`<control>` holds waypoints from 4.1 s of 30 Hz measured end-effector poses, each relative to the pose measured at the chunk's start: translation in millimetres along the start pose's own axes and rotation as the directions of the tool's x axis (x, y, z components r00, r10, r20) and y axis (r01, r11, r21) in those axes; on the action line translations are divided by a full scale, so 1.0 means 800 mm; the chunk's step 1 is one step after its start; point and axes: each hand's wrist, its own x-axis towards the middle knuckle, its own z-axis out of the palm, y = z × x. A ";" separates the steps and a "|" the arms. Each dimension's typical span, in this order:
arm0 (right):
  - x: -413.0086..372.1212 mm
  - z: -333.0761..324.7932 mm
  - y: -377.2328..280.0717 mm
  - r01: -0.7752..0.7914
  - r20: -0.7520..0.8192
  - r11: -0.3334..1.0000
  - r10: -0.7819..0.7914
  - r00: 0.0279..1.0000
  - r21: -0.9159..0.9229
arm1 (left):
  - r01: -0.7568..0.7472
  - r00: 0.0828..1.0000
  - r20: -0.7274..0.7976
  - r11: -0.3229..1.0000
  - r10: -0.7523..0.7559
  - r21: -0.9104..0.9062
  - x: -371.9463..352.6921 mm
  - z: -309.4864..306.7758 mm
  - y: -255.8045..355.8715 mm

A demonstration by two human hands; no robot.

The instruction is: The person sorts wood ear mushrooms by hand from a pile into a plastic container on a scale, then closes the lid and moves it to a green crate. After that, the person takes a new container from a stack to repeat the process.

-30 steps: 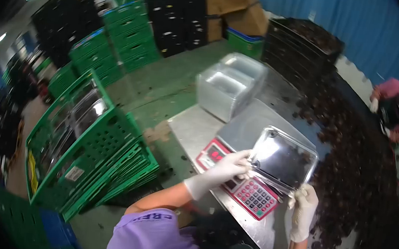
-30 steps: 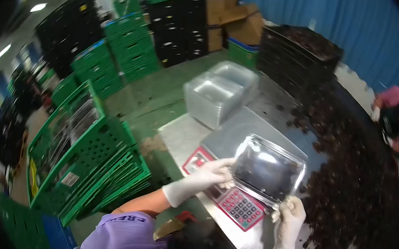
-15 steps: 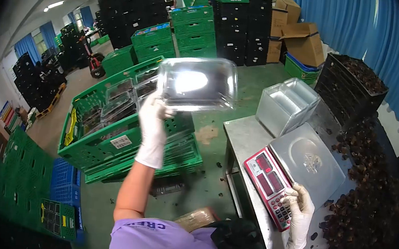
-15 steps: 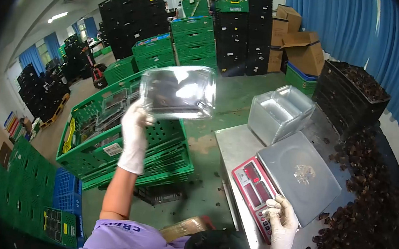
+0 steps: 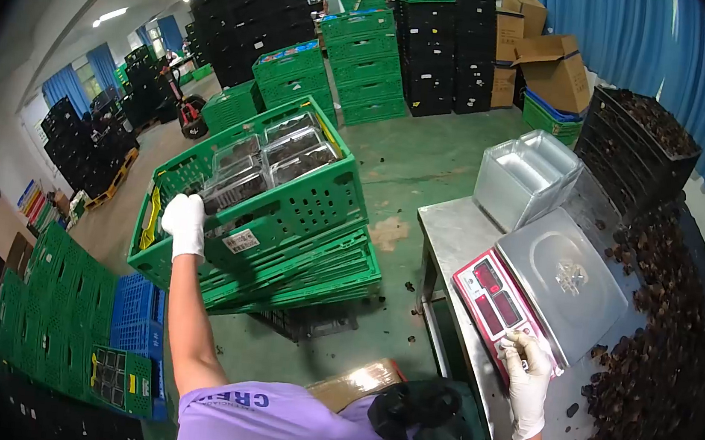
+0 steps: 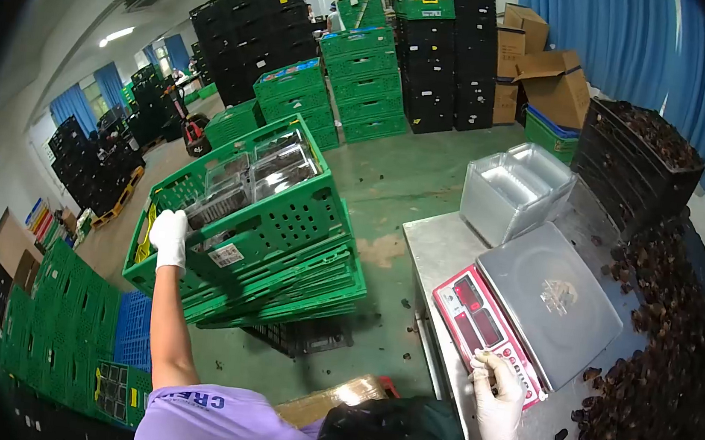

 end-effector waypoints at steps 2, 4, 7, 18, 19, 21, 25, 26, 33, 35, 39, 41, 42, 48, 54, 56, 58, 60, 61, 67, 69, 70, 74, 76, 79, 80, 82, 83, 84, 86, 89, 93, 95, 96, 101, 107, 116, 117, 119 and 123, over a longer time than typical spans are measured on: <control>-0.006 -0.009 0.004 -0.072 -0.018 0.995 0.073 0.997 0.062 | -0.016 0.965 -0.261 1.000 0.018 0.011 -0.026 -0.043 0.048; -0.013 -0.021 0.038 -0.085 -0.043 0.994 0.088 0.995 0.063 | -0.139 0.970 0.130 0.911 0.203 -0.388 -0.020 -0.030 0.061; -0.021 -0.030 0.042 -0.140 -0.097 0.971 0.161 0.982 0.193 | 0.087 0.817 0.464 0.723 0.342 -0.686 -0.004 0.009 0.057; -0.086 -0.063 0.079 -0.131 -0.293 0.991 0.134 0.947 0.031 | -0.618 0.567 -0.270 0.186 0.778 -0.764 -0.116 -0.136 0.414; -0.095 -0.064 0.080 -0.110 -0.326 0.994 0.095 0.940 -0.026 | -0.712 0.446 -0.382 0.063 0.809 -0.699 -0.139 -0.148 0.470; -0.122 -0.067 0.082 -0.170 -0.418 0.979 0.109 0.902 -0.111 | -0.791 0.215 -0.596 -0.220 0.773 -0.570 -0.174 -0.148 0.575; -0.188 -0.058 0.131 -0.294 -0.713 0.873 -0.083 0.696 -0.389 | -0.875 -0.078 -0.480 -0.291 0.874 -0.388 -0.185 -0.100 0.736; -0.200 -0.055 0.135 -0.316 -0.736 0.841 -0.134 0.664 -0.439 | -0.912 -0.112 -0.384 -0.249 0.916 -0.326 -0.186 -0.144 0.728; -0.229 -0.041 0.156 -0.465 -0.823 0.791 -0.084 0.562 -0.398 | -0.842 -0.226 -0.418 -0.392 0.880 -0.370 -0.145 -0.112 0.766; -0.232 -0.038 0.164 -0.453 -0.814 0.800 -0.074 0.576 -0.394 | -0.821 -0.223 -0.418 -0.401 0.881 -0.407 -0.145 -0.115 0.762; -0.232 -0.040 0.167 -0.387 -0.743 0.795 -0.114 0.660 -0.466 | -0.585 -0.062 -0.241 -0.231 0.968 -0.778 -0.129 -0.096 0.764; -0.236 -0.036 0.172 -0.405 -0.726 0.780 -0.089 0.682 -0.476 | -0.767 -0.244 -0.332 -0.391 0.911 -0.509 -0.099 -0.083 0.768; -0.236 -0.036 0.170 -0.412 -0.728 0.780 -0.081 0.680 -0.472 | -0.727 -0.186 -0.298 -0.335 0.936 -0.599 -0.088 -0.064 0.774; -0.197 -0.096 0.176 -0.656 -0.795 0.535 -0.048 0.605 -0.532 | -0.784 -0.063 -0.296 -0.231 0.953 -0.576 -0.090 -0.068 0.776; -0.162 -0.133 0.237 -0.643 -0.670 0.257 -0.025 0.742 -0.721 | -0.862 0.016 -0.537 -0.260 0.844 -0.435 -0.101 -0.125 0.737; -0.195 -0.138 0.221 -0.594 -0.620 0.297 0.010 0.785 -0.748 | -0.800 0.111 -0.606 -0.291 0.787 -0.525 -0.117 -0.159 0.721; -0.250 -0.140 0.198 -0.545 -0.573 0.368 0.041 0.819 -0.753 | -0.731 0.169 -0.690 -0.380 0.704 -0.567 -0.152 -0.198 0.689; -0.319 -0.123 0.159 -0.605 -0.631 0.322 0.031 0.775 -0.728 | -0.233 0.304 -0.603 -0.556 0.738 -0.798 -0.198 -0.208 0.662; -0.354 -0.109 0.135 -0.650 -0.670 0.254 0.010 0.742 -0.716 | 0.313 0.303 -0.409 -0.496 0.860 -0.810 -0.235 -0.213 0.641; -0.491 -0.070 0.057 -0.944 -0.947 -0.085 0.034 0.318 -0.320 | -0.558 -0.167 -0.606 -0.581 0.778 -0.593 -0.406 -0.218 0.568; -0.475 -0.082 0.058 -0.951 -0.948 -0.022 -0.073 0.309 -0.308 | -0.453 -0.199 -0.548 -0.572 0.813 -0.684 -0.421 -0.218 0.560; -0.459 -0.091 0.064 -0.948 -0.937 0.049 -0.181 0.300 -0.313 | -0.575 -0.154 -0.551 -0.528 0.820 -0.624 -0.427 -0.236 0.547; -0.368 -0.144 0.102 -0.868 -0.900 0.249 -0.200 0.387 -0.429 | -0.588 -0.023 -0.659 -0.543 0.752 -0.599 -0.450 -0.300 0.503; -0.325 -0.165 0.125 -0.854 -0.916 0.332 -0.158 0.369 -0.401 | -0.413 -0.059 -0.710 -0.665 0.701 -0.622 -0.476 -0.322 0.494; -0.294 -0.196 0.171 -0.900 -0.927 0.246 0.018 0.375 -0.359 | -0.167 -0.344 -0.720 -0.794 0.602 -0.585 -0.564 -0.348 0.496; -0.294 -0.200 0.172 -0.899 -0.927 0.252 0.017 0.374 -0.358 | -0.068 -0.387 -0.738 -0.816 0.552 -0.574 -0.605 -0.345 0.506; -0.297 -0.207 0.171 -0.888 -0.940 0.331 0.004 0.340 -0.319 | -0.069 -0.428 -0.699 -0.791 0.574 -0.607 -0.687 -0.336 0.525; -0.300 -0.203 0.157 -0.849 -0.958 0.449 -0.060 0.281 -0.277 | -0.097 -0.428 -0.681 -0.780 0.594 -0.619 -0.722 -0.331 0.534; -0.308 -0.197 0.146 -0.786 -0.974 0.580 -0.067 0.215 -0.214 | -0.117 -0.423 -0.644 -0.743 0.638 -0.659 -0.749 -0.331 0.539; -0.331 -0.184 0.130 -0.639 -0.995 0.766 -0.013 0.095 -0.071 | -0.238 -0.330 -0.655 -0.731 0.680 -0.639 -0.791 -0.328 0.550; -0.380 -0.166 0.103 -0.058 -0.918 0.916 0.396 -0.020 0.396 | -0.295 -0.265 -0.659 -0.709 0.704 -0.640 -0.813 -0.321 0.559; -0.450 -0.151 0.104 0.449 -0.896 0.777 0.407 0.177 0.442 | 0.208 -0.255 -0.433 -0.388 0.865 -0.898 -0.802 -0.316 0.547; -0.455 -0.149 0.102 0.633 -0.875 0.628 0.448 0.183 0.454 | 0.462 -0.294 -0.396 -0.234 0.870 -0.856 -0.810 -0.310 0.546; -0.460 -0.147 0.111 0.585 -0.872 0.663 0.456 0.179 0.467 | 0.538 -0.400 -0.291 -0.034 0.869 -0.842 -0.809 -0.308 0.544; -0.425 -0.158 0.120 0.466 -0.871 0.738 0.448 0.200 0.487 | 0.647 -0.643 -0.222 0.366 0.733 -0.669 -0.790 -0.330 0.533; -0.354 -0.164 0.133 0.626 -0.844 0.567 0.339 0.415 0.536 | 0.566 -0.792 -0.037 0.711 0.609 -0.417 -0.781 -0.332 0.516; -0.291 -0.139 0.082 -0.325 -0.886 0.943 0.093 0.454 -0.067 | 0.451 -0.888 -0.025 0.861 0.459 -0.236 -0.720 -0.344 0.505; -0.292 -0.141 0.094 -0.473 -0.912 0.841 -0.055 0.408 -0.263 | 0.475 -0.879 -0.097 0.838 0.467 -0.267 -0.694 -0.339 0.513; -0.279 -0.138 0.127 -0.655 -0.902 0.704 0.047 0.429 -0.275 | 0.720 -0.637 -0.118 0.534 0.762 -0.443 -0.617 -0.356 0.516; -0.234 -0.135 0.186 -0.733 -0.787 0.430 0.080 0.612 -0.527 | 0.197 0.333 -0.247 -0.323 0.910 -0.926 -0.479 -0.337 0.549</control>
